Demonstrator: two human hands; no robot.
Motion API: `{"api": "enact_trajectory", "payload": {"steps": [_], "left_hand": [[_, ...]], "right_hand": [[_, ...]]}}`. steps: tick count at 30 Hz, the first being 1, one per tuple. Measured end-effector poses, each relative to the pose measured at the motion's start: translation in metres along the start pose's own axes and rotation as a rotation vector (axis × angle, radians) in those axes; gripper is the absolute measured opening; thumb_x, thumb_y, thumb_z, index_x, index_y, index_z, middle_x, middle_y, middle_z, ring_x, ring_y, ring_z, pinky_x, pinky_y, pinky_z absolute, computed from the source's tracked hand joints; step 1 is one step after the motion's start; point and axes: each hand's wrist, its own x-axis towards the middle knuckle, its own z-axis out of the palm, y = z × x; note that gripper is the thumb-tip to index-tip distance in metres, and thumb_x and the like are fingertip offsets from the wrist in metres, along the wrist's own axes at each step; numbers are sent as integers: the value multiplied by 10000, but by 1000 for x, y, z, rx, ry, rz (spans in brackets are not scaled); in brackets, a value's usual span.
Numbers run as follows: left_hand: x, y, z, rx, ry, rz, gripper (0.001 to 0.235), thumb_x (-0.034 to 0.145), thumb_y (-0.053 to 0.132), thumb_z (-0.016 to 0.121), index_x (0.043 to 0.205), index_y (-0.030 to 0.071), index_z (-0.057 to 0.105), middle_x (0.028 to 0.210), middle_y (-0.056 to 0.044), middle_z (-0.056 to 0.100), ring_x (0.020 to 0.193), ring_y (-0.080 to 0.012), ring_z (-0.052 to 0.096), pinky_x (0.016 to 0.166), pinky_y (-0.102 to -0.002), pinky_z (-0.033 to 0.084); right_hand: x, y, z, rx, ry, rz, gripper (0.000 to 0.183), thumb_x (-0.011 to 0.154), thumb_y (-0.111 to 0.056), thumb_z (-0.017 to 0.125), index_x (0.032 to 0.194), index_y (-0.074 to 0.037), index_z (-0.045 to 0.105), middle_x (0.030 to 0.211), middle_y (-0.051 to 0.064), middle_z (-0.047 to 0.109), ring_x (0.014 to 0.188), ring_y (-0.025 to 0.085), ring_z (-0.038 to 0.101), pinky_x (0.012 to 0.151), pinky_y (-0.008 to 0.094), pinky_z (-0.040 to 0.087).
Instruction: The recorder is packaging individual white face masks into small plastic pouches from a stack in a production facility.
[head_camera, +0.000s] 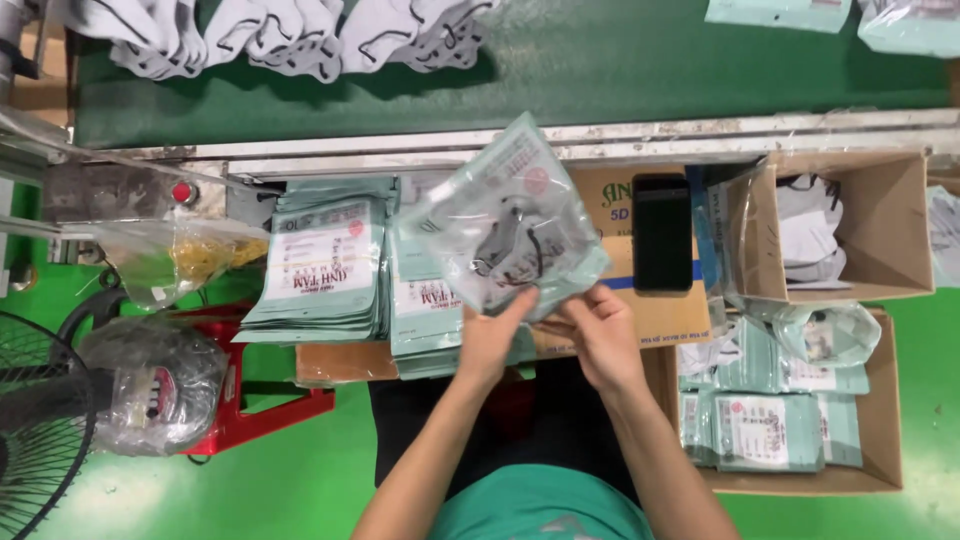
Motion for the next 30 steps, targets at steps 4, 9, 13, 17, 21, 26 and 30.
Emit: {"api": "enact_trajectory", "payload": {"steps": [4, 9, 13, 17, 21, 26, 30], "left_hand": [[-21, -31, 1, 78, -262, -108, 451, 910, 186, 749, 1289, -28, 630, 1202, -79, 691, 1077, -166, 653, 959, -328, 526], [-51, 34, 25, 539, -622, -315, 313, 1022, 229, 651, 1228, 0, 706, 1112, -128, 737, 1041, -231, 709, 934, -326, 544], [-63, 114, 42, 928, -528, 820, 325, 912, 41, 716, 1233, 68, 675, 1200, -127, 715, 1126, -313, 697, 975, -404, 567], [-28, 162, 61, 982, -489, 1008, 374, 823, 48, 725, 1186, 2, 649, 1131, -167, 696, 1050, -358, 675, 926, -455, 552], [-21, 121, 44, 865, -555, 786, 247, 874, 78, 760, 1111, 36, 703, 1003, -99, 747, 917, -257, 712, 816, -364, 563], [-22, 74, 21, 366, -295, 301, 155, 976, 24, 715, 1125, 11, 755, 953, -30, 751, 846, -73, 669, 773, -240, 548], [-24, 73, 24, 296, -153, 283, 138, 957, 16, 711, 1092, 3, 737, 909, 10, 703, 810, -28, 575, 730, -207, 484]], "right_hand": [[14, 27, -36, 70, 38, -135, 104, 1031, 7, 612, 1093, 58, 676, 1044, 169, 742, 905, 258, 739, 797, 427, 618], [7, -15, -13, -109, 65, -243, 129, 962, 36, 666, 1086, 45, 700, 1052, 131, 745, 935, 211, 722, 851, 370, 603], [-13, -43, -9, -708, 72, -387, 275, 855, 63, 723, 1123, 26, 676, 1044, 95, 741, 961, 159, 711, 867, 298, 588], [-34, -57, 5, -894, 2, -500, 302, 832, 44, 740, 1124, 13, 668, 1049, 88, 742, 973, 161, 728, 895, 280, 589], [-40, -60, 0, -1022, 78, -562, 214, 885, 54, 693, 1094, 18, 712, 1015, 109, 733, 936, 172, 711, 826, 302, 574], [-39, -101, 29, -753, 195, -868, 256, 896, 91, 565, 1143, 34, 596, 1144, 64, 638, 1078, 125, 620, 975, 280, 508], [-26, -78, -16, -487, 123, -632, 88, 986, 57, 600, 1064, 20, 616, 1020, 9, 615, 935, 61, 566, 867, 218, 458]]}}
